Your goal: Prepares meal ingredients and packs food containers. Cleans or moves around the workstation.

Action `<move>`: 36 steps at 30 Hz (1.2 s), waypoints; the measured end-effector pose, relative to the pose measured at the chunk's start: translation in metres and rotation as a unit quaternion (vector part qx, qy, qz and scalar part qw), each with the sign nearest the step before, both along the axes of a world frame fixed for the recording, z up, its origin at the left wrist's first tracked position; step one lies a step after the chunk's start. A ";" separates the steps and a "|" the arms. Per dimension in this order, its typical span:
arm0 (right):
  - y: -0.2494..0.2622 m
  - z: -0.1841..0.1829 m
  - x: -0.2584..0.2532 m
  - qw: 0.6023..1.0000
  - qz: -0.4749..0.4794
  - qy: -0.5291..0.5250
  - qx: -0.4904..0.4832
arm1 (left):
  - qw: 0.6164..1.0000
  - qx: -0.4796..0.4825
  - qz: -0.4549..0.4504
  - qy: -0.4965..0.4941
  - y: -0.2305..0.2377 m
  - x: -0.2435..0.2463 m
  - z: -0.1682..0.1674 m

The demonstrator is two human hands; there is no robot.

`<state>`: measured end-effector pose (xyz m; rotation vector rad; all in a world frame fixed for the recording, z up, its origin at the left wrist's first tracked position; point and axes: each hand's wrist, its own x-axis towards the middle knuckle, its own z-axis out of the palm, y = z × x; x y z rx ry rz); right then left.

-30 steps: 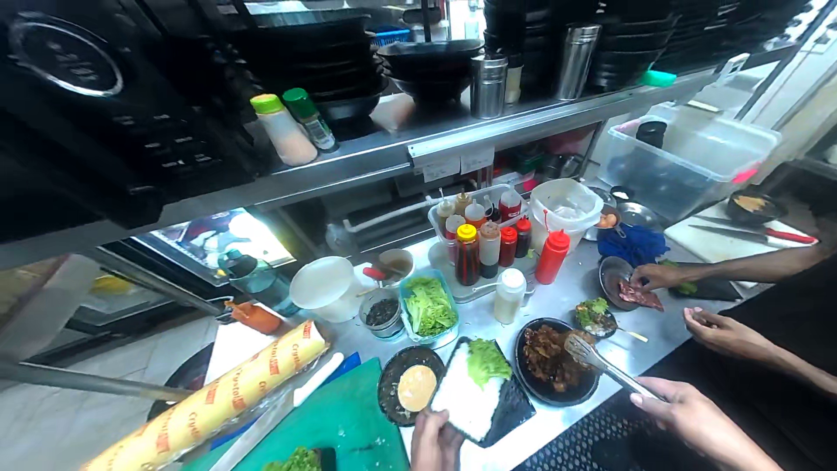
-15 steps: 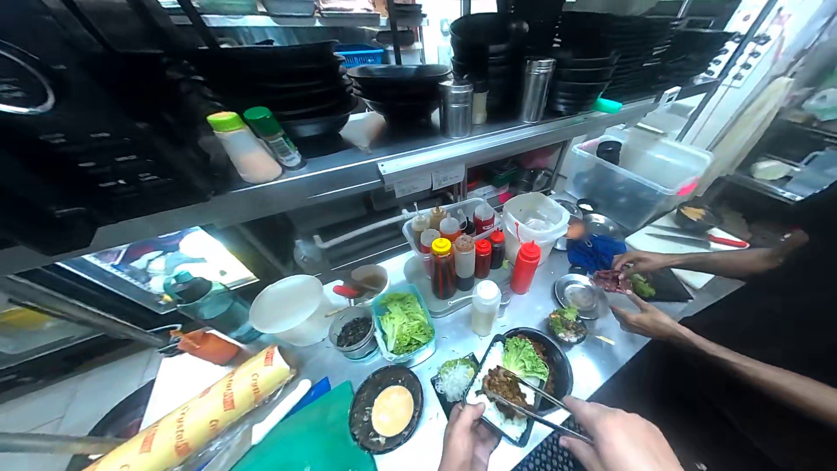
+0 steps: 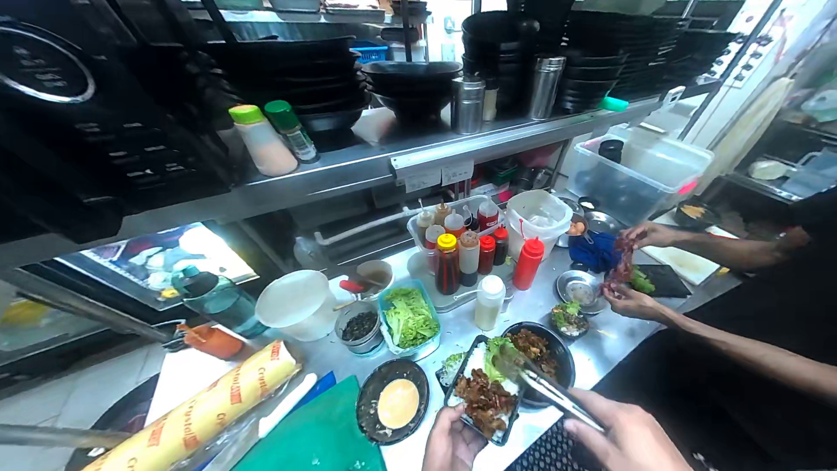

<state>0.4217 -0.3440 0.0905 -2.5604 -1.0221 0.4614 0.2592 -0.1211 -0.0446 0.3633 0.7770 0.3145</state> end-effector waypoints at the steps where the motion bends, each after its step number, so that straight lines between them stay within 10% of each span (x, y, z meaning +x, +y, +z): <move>1: -0.006 -0.005 0.011 0.999 -0.038 0.007 0.016 | 1.000 0.002 0.000 -0.006 0.002 -0.003 -0.002; 6: -0.022 -0.055 0.070 0.977 -0.159 0.025 -0.140 | 1.000 0.013 0.020 -0.003 0.011 -0.022 -0.008; 15: 0.046 -0.147 0.083 0.964 -0.107 0.008 -0.244 | 0.998 0.023 0.035 -0.035 0.015 -0.043 -0.022; 22: 0.032 -0.099 0.089 0.956 -0.079 0.010 -0.283 | 0.998 0.045 0.043 -0.032 0.018 -0.052 -0.025; 29: 0.037 -0.138 0.092 0.961 -0.080 0.019 -0.263 | 0.998 0.044 0.033 -0.031 0.018 -0.040 -0.017; 36: -0.015 -0.116 0.114 0.983 -0.109 0.081 -0.120 | 0.999 0.040 0.006 0.018 0.019 -0.016 -0.014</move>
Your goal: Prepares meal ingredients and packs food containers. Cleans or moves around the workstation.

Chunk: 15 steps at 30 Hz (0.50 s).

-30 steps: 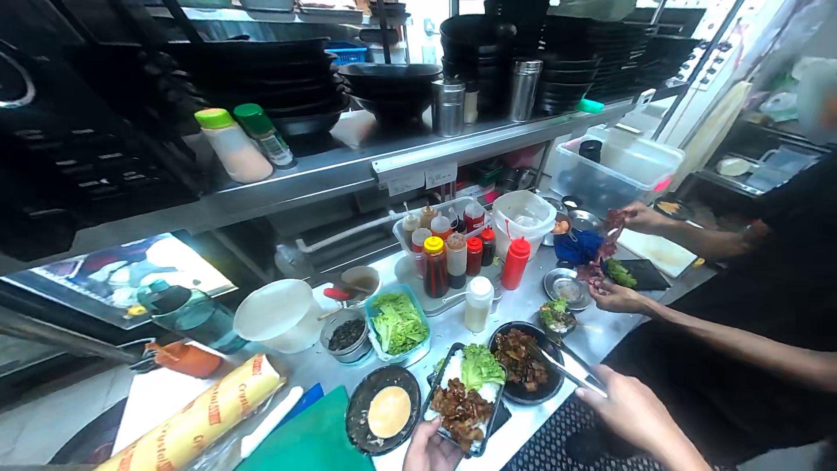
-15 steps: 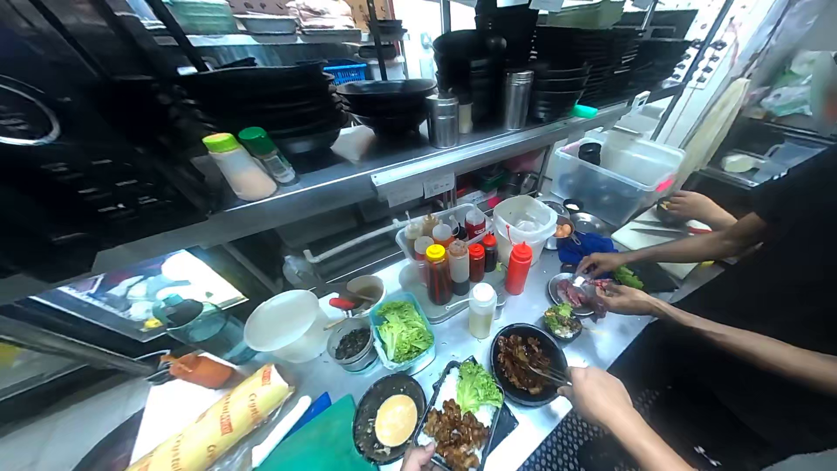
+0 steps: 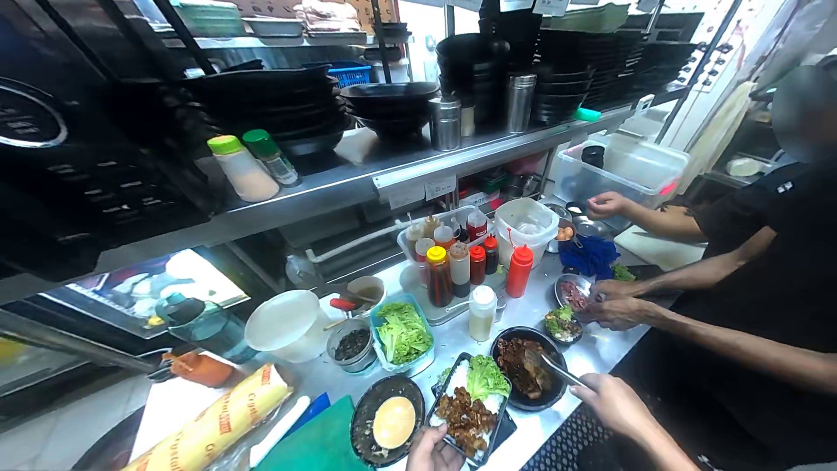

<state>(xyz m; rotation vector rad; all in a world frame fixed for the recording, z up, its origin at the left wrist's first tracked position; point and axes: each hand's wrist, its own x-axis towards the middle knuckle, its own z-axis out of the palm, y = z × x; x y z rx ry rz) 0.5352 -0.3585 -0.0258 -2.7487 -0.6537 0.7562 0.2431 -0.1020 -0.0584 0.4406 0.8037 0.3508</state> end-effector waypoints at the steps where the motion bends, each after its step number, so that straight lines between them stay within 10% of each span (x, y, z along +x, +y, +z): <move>1: -0.008 0.007 0.003 1.000 -0.008 -0.003 0.024 | 1.000 -0.001 -0.004 0.007 0.000 0.005 -0.002; 11: -0.036 0.104 -0.018 0.985 0.035 -0.021 0.167 | 0.998 -0.013 -0.062 0.015 -0.013 0.068 -0.017; 15: -0.006 0.112 -0.060 0.992 0.096 -0.062 0.056 | 0.997 -0.024 -0.076 -0.010 -0.023 0.084 -0.008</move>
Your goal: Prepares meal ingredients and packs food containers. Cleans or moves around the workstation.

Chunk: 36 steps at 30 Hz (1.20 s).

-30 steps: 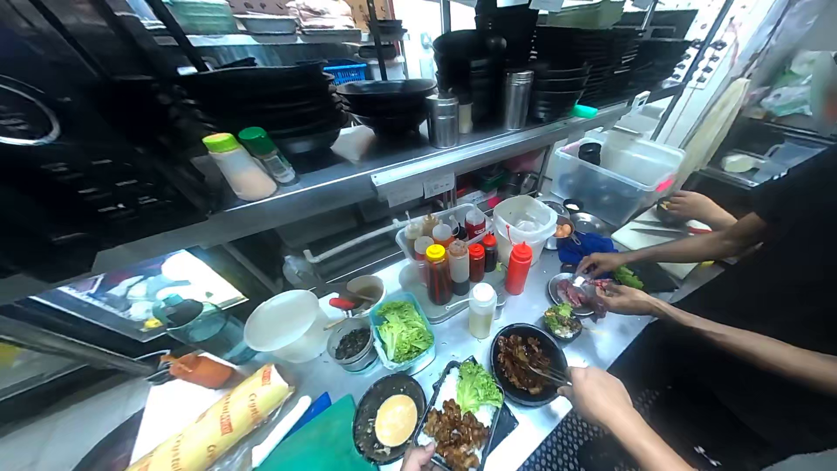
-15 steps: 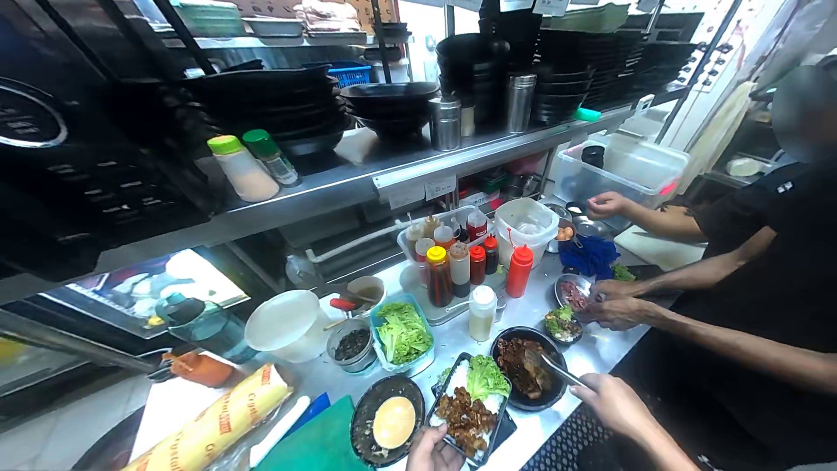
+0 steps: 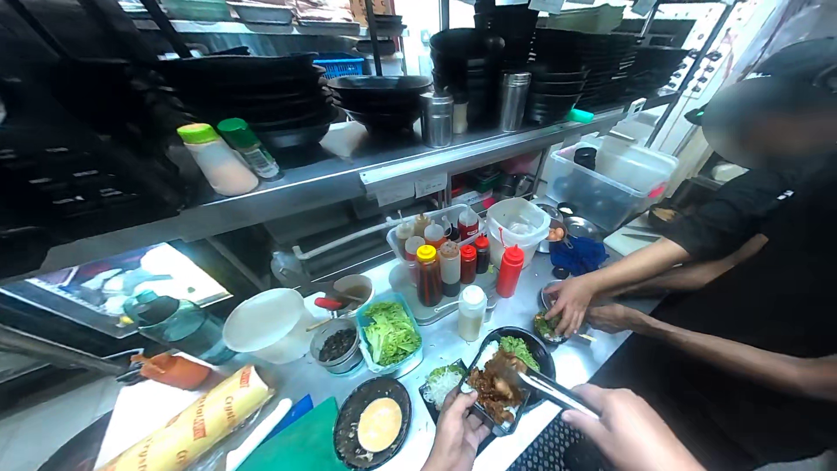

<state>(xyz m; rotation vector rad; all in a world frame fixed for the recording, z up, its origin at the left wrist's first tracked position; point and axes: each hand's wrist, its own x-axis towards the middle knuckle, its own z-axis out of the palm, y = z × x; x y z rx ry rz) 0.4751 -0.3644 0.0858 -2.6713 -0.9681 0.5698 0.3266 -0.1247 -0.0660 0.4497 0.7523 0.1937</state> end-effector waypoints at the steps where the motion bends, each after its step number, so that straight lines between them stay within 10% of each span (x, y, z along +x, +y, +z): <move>1: 0.006 -0.002 -0.009 1.000 0.005 -0.016 -0.027 | 1.000 0.000 -0.005 -0.004 -0.001 0.002 0.001; 36: 0.020 0.006 -0.056 0.989 0.040 -0.140 -0.013 | 0.994 -0.005 -0.008 -0.106 0.007 -0.051 0.002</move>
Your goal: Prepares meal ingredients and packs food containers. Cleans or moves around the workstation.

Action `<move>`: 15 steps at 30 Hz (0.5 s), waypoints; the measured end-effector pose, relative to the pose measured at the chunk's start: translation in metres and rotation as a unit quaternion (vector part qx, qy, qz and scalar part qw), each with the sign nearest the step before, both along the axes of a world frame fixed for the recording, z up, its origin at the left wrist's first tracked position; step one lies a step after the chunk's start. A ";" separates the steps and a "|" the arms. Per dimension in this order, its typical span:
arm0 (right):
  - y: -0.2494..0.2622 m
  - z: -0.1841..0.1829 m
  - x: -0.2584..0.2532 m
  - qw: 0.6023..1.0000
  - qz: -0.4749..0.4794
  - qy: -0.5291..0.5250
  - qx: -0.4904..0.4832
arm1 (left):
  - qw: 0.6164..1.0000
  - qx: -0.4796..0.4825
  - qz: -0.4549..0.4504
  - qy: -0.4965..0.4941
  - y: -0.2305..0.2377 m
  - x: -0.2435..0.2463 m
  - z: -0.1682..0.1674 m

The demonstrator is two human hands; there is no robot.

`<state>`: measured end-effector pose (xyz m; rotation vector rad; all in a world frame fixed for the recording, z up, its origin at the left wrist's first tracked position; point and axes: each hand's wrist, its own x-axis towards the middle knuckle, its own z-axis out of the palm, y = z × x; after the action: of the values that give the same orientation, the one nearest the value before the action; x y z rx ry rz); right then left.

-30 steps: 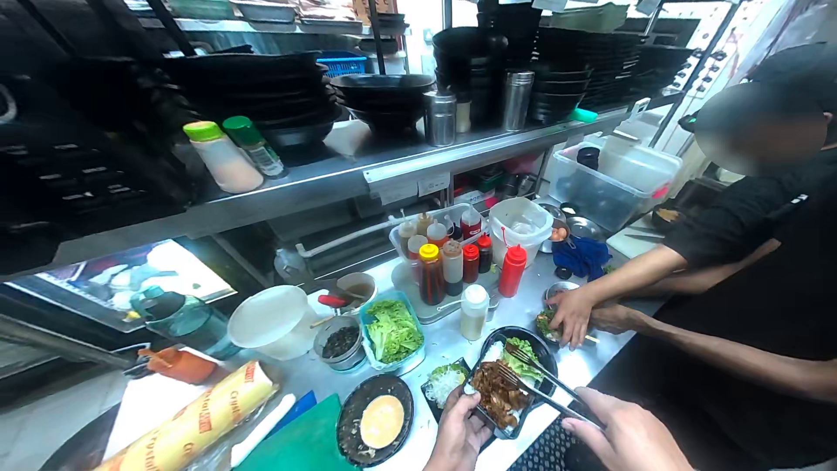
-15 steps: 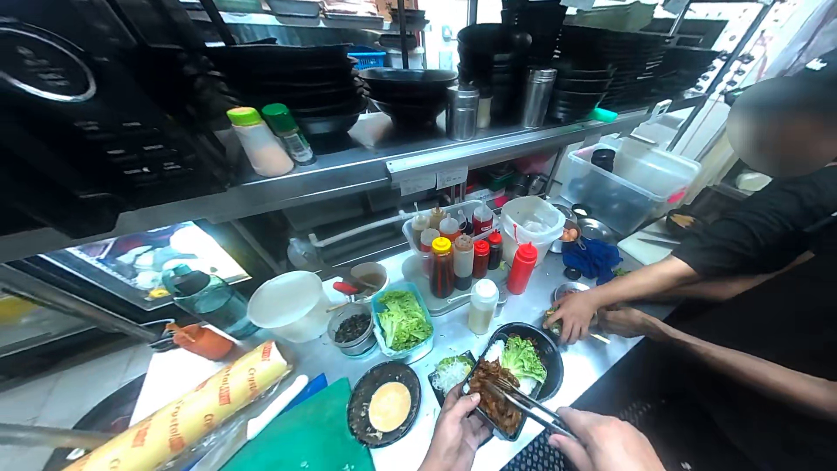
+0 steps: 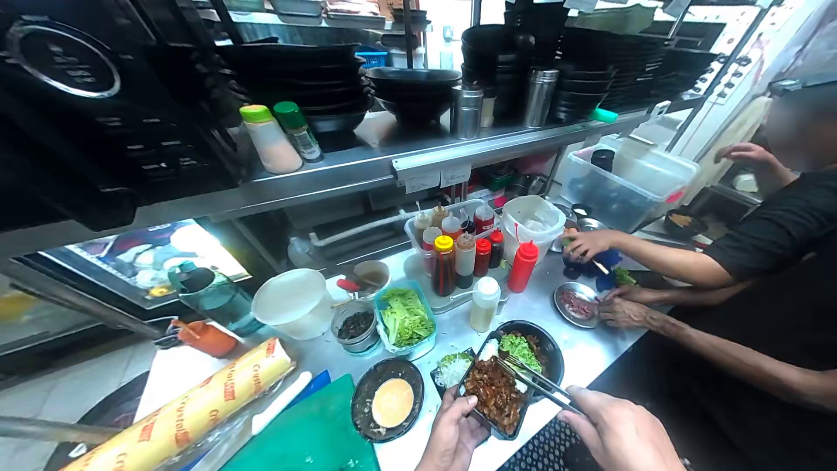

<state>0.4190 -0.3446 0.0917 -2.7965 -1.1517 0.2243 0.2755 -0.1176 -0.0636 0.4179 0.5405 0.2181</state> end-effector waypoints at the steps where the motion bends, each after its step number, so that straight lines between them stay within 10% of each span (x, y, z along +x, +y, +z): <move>1: 0.002 0.000 -0.002 1.000 0.008 0.002 0.006 | 1.000 0.002 0.001 0.000 0.001 0.000 0.000; 15: -0.006 0.020 -0.005 0.998 0.021 0.002 -0.061 | 1.000 -0.003 0.023 0.003 0.002 -0.007 0.003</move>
<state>0.4145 -0.3509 0.1114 -2.8771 -1.2360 0.3144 0.2683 -0.1154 -0.0607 0.4013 0.5577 0.2595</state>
